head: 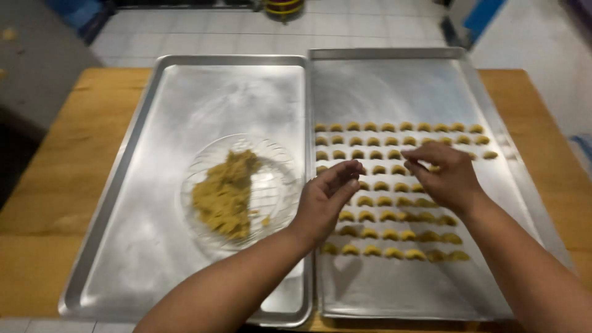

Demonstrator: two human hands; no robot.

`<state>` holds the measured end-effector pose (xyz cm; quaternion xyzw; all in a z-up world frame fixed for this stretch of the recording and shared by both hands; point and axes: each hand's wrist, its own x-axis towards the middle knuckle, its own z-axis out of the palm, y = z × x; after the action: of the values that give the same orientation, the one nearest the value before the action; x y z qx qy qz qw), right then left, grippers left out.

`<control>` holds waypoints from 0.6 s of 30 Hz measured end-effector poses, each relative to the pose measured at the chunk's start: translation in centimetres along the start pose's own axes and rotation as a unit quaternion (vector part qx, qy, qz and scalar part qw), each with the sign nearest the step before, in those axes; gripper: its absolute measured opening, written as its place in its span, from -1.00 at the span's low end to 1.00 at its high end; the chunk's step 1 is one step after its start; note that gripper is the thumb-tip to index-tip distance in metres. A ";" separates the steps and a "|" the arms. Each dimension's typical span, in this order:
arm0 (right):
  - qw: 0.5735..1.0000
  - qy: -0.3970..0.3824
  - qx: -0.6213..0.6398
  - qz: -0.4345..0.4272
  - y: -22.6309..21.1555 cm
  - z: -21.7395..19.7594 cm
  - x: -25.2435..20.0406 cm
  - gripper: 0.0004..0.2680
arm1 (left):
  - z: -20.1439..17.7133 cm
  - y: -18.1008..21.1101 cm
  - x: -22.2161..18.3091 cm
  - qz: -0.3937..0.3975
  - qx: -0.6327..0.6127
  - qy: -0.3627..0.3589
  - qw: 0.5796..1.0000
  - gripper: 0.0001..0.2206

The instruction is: The person is manually shaping dough into crescent-shaped cookies and arranging them on a metal baking tray.

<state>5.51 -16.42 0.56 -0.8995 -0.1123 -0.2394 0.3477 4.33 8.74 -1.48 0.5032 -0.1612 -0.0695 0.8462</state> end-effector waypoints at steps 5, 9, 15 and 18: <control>0.990 -0.081 0.079 -0.080 -6.2 7.0 0.3 -0.79 | -9.1 6.0 0.1 0.062 0.025 0.103 0.992 -0.68; 0.979 -0.135 0.062 -0.136 -11.7 12.2 1.2 -0.82 | -14.8 10.0 -0.5 0.052 0.009 0.193 0.980 -0.66; 0.956 -0.212 -0.030 -0.200 -12.3 22.0 3.9 -0.64 | -19.5 9.1 -0.5 0.003 -0.026 0.249 0.968 -0.62; 0.948 -0.203 -0.110 -0.219 -11.3 25.3 6.3 -0.46 | -18.7 10.6 -1.4 0.025 0.030 0.208 0.977 -0.66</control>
<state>15.69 9.30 -6.06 -0.9151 -0.3476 -0.1325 0.1556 8.90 29.76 -0.79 0.5278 0.0037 0.0632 0.8470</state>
